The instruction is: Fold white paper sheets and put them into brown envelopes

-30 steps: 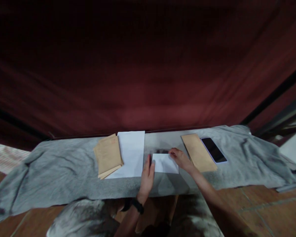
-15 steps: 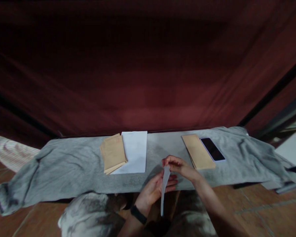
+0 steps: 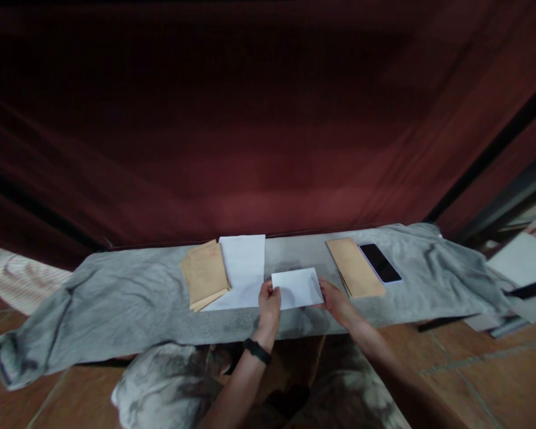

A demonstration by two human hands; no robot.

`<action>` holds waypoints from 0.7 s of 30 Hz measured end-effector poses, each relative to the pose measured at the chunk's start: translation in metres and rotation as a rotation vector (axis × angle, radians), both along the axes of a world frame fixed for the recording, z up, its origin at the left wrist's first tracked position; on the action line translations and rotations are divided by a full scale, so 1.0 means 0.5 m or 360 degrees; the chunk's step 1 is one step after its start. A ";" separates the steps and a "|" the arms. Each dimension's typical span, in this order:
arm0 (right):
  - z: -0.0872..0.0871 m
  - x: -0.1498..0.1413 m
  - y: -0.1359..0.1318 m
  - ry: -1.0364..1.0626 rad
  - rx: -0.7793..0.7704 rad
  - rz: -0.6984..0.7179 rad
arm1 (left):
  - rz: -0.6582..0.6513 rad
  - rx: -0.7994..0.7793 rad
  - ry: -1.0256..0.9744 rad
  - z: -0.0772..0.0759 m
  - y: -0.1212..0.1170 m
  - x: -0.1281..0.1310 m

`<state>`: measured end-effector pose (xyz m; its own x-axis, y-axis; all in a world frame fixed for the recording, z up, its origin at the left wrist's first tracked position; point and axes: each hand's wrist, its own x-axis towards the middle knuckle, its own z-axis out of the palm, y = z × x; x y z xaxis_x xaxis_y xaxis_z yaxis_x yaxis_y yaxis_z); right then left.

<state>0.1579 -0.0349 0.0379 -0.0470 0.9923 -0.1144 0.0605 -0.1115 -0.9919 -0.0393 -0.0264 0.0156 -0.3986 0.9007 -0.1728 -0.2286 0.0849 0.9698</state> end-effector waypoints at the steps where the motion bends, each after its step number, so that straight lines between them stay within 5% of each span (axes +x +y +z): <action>1: -0.008 0.006 0.006 -0.0204 0.0051 -0.0022 | -0.0006 0.0020 0.0071 -0.004 0.007 0.006; 11: -0.063 0.011 0.034 -0.1171 0.0261 -0.0155 | -0.0159 0.0193 0.0703 -0.021 0.054 0.009; 14: -0.074 -0.002 0.019 -0.1592 0.0368 -0.0078 | -0.0253 0.0299 0.1155 -0.018 0.055 0.005; 21: -0.062 -0.002 0.017 -0.1833 0.0378 -0.0055 | -0.0477 0.0259 0.2260 -0.008 0.012 0.028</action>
